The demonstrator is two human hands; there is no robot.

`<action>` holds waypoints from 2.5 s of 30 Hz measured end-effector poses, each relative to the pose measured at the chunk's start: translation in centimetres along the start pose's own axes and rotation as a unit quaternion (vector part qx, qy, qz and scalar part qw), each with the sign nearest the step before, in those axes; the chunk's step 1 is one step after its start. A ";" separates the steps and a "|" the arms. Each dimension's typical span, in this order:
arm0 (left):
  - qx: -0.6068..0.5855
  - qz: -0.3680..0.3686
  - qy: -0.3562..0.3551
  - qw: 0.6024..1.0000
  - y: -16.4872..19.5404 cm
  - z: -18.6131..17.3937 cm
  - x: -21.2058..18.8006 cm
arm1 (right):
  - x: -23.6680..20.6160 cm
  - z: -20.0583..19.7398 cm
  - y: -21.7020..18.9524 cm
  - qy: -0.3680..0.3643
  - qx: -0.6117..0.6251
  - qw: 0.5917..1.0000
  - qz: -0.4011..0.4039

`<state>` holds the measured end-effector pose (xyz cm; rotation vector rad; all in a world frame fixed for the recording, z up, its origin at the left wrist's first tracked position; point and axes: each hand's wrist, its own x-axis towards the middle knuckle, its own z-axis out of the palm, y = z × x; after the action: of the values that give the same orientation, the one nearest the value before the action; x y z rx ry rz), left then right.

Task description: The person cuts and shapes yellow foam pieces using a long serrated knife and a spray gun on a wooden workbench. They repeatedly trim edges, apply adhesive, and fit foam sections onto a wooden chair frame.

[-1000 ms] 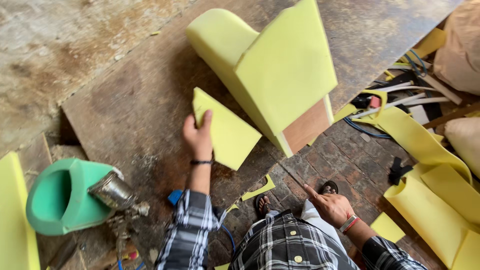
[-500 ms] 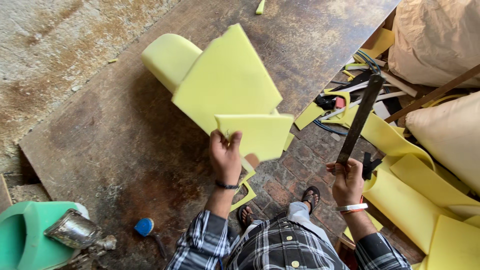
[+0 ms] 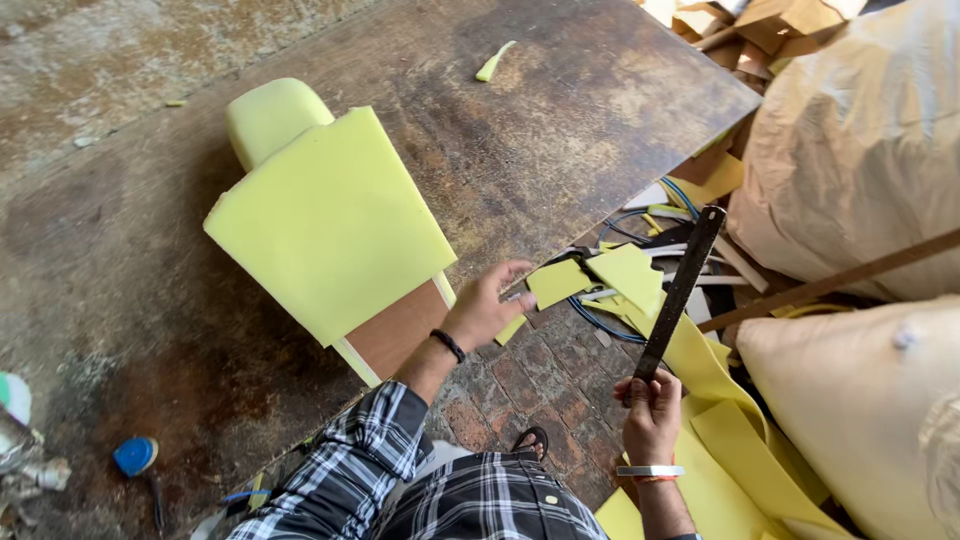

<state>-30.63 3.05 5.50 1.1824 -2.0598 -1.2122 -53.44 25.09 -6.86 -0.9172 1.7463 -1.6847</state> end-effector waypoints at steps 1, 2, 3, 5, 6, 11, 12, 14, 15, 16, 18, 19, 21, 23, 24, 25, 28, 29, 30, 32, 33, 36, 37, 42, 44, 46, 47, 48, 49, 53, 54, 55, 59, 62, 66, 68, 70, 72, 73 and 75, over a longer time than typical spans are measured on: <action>-0.003 -0.010 0.027 1.000 0.0 -1.1 0.4 | 0.9 0.0 0.2 -0.011 0.008 1.000 0.002; 0.009 0.001 0.087 0.996 -0.1 -2.4 0.8 | 1.9 0.1 0.4 -0.023 0.016 1.000 0.003; 0.023 0.011 0.149 0.989 -0.2 -3.9 1.1 | 3.0 0.4 0.6 -0.036 0.025 0.999 0.003; 0.082 0.068 0.269 0.957 -0.8 -7.2 1.4 | 5.2 1.5 1.2 -0.074 0.030 0.997 0.024; 0.126 0.113 0.326 0.930 -1.1 -8.9 1.5 | 6.3 2.4 1.5 -0.092 0.032 0.995 0.034; 0.387 0.053 0.456 0.800 -3.4 -16.9 3.1 | 11.2 7.5 2.6 -0.173 0.039 0.983 0.035; 0.421 0.003 0.423 0.802 -3.8 -17.6 4.0 | 12.2 8.5 2.6 -0.188 0.044 0.980 0.035; 0.479 -0.097 0.349 0.799 -4.6 -19.0 5.9 | 14.4 10.2 2.4 -0.214 0.033 0.975 0.051; 0.474 -0.107 0.347 0.802 -5.1 -19.2 6.4 | 15.7 10.8 2.2 -0.226 0.025 0.972 0.059; 0.468 -0.120 0.344 0.805 -5.4 -18.8 6.6 | 16.9 11.5 2.0 -0.240 0.032 0.969 0.059; 0.457 -0.122 0.353 0.808 -6.0 -18.3 6.7 | 19.9 13.2 1.5 -0.272 0.046 0.960 0.055; 0.454 -0.109 0.362 0.807 -6.2 -18.3 6.7 | 21.4 14.5 1.1 -0.278 0.045 0.958 0.061; 0.441 -0.113 0.361 0.814 -6.4 -18.2 6.8 | 24.1 17.8 0.0 -0.290 0.043 0.953 0.079; 0.414 -0.145 0.342 0.831 -6.4 -18.3 7.1 | 26.5 22.1 -2.1 -0.350 0.028 0.935 0.058; 0.410 -0.152 0.342 0.832 -6.3 -18.3 7.2 | 27.7 24.6 -3.5 -0.380 0.021 0.924 0.048; 0.405 -0.161 0.345 0.831 -6.1 -18.2 7.4 | 28.9 27.3 -5.1 -0.399 0.011 0.916 0.048; 0.407 -0.183 0.342 0.827 -5.3 -17.5 7.4 | 32.1 36.7 -9.9 -0.474 0.047 0.878 0.033; 0.407 -0.190 0.338 0.827 -4.8 -17.0 7.4 | 32.8 39.7 -11.3 -0.505 0.069 0.860 0.021; 0.411 -0.191 0.337 0.825 -4.3 -16.1 7.3 | 33.3 42.6 -12.5 -0.538 0.090 0.838 0.010; 0.418 -0.195 0.335 0.822 -2.9 -13.7 7.0 | 33.6 47.2 -14.5 -0.587 0.116 0.801 0.004; 0.421 -0.192 0.327 0.824 -2.1 -12.4 7.3 | 33.4 48.9 -15.3 -0.619 0.133 0.774 0.000; 0.463 -0.189 0.306 0.810 0.4 -8.1 9.3 | 32.3 52.2 -17.7 -0.701 0.160 0.695 -0.006; 0.499 -0.192 0.299 0.790 1.2 -6.6 10.4 | 31.8 52.7 -18.4 -0.722 0.154 0.674 -0.006; 0.607 -0.171 0.249 0.735 5.1 -1.3 13.1 | 30.4 53.3 -19.9 -0.793 0.139 0.585 -0.098; 0.605 -0.152 0.246 0.742 6.3 0.1 13.3 | 30.7 52.6 -19.0 -0.791 0.099 0.571 -0.195; 0.591 -0.142 0.244 0.756 7.0 1.2 13.3 | 31.6 51.3 -17.5 -0.775 0.119 0.562 -0.264; 0.584 -0.134 0.242 0.763 7.1 1.7 13.1 | 32.2 50.1 -16.6 -0.762 0.129 0.559 -0.299; 0.578 -0.116 0.256 0.766 7.2 2.2 12.7 | 32.9 49.0 -15.8 -0.738 0.138 0.595 -0.287; 0.571 -0.097 0.270 0.769 7.1 2.9 12.1 | 33.7 47.6 -15.0 -0.711 0.145 0.631 -0.274; 0.517 -0.022 0.239 0.822 5.2 6.3 9.3 | 35.5 39.9 -11.7 -0.563 0.215 0.788 -0.127; 0.476 -0.026 0.216 0.852 4.4 7.3 8.2 | 34.9 37.4 -10.5 -0.521 0.233 0.809 -0.144; 0.434 -0.028 0.190 0.880 3.6 8.7 6.7 | 33.7 34.8 -9.1 -0.479 0.195 0.842 -0.156; 0.385 0.020 0.167 0.908 0.4 14.5 1.3 | 29.1 26.0 -4.8 -0.409 0.154 0.888 -0.143; 0.335 -0.179 0.137 0.915 -2.7 16.6 -3.0 | 26.0 20.4 -2.9 -0.424 0.139 0.894 -0.044; -0.060 -0.448 0.335 0.827 -5.8 15.5 -6.4 | 26.9 17.3 -2.2 -0.463 0.110 0.878 -0.038; -0.220 -0.428 0.403 0.778 -6.9 14.4 -6.8 | 28.6 17.8 -2.2 -0.503 0.129 0.854 -0.026; -0.231 -0.337 0.457 0.790 -7.0 14.0 -5.9 | 30.4 19.3 -2.3 -0.544 0.130 0.829 0.009; -0.245 -0.269 0.512 0.778 -6.6 13.6 -4.5 | 31.9 20.8 -2.7 -0.571 0.120 0.812 0.026; -0.257 -0.247 0.541 0.761 -6.3 13.5 -3.5 | 32.6 21.4 -3.0 -0.576 0.107 0.810 0.026; -0.265 -0.200 0.583 0.742 -5.6 13.3 -1.1 | 34.3 22.4 -3.8 -0.594 0.021 0.804 -0.003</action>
<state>-37.32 8.74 -5.98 1.5181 -0.4936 -0.7360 -56.98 -15.64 -2.15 -1.4819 0.8007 -0.7269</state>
